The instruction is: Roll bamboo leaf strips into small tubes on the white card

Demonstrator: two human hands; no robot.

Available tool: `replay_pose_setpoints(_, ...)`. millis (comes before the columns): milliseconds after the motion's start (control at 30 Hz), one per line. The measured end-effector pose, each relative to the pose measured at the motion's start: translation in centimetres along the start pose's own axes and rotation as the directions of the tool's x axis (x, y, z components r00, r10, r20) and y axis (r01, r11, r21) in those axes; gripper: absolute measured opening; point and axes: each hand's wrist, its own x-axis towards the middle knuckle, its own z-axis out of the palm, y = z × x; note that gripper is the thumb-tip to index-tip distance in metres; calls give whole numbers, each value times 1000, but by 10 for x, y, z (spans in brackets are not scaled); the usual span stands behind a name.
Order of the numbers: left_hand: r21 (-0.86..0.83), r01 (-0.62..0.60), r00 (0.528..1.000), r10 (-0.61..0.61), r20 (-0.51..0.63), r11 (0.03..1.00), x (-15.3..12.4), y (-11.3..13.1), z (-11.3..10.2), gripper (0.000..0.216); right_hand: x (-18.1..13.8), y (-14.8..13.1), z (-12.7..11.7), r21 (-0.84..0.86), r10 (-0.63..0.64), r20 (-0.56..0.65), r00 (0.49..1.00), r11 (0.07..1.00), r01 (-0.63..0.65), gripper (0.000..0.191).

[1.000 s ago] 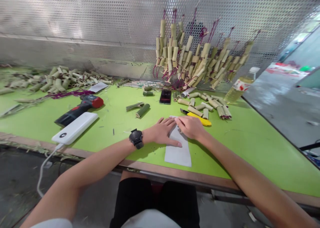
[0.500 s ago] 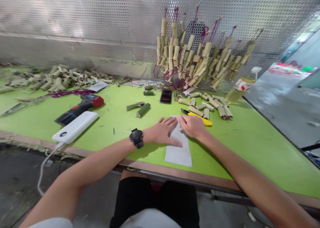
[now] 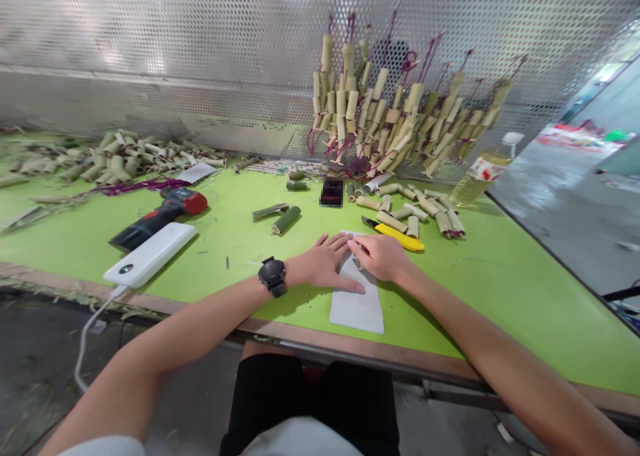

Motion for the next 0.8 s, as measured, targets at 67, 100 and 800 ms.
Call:
replay_pose_setpoints(67,0,-1,1000,1,2,1000,0,0,0,122,0,0,0,17,-27,8,1000,999,27,46)
replay_pose_setpoints(100,1,-4,1000,4,3,1000,0,0,0,120,-1,0,0,23,-42,15,999,999,41,46)
replay_pose_setpoints(800,28,-16,1000,16,2,999,0,0,-1,123,2,3,3,-3,94,-29,995,996,-94,44)
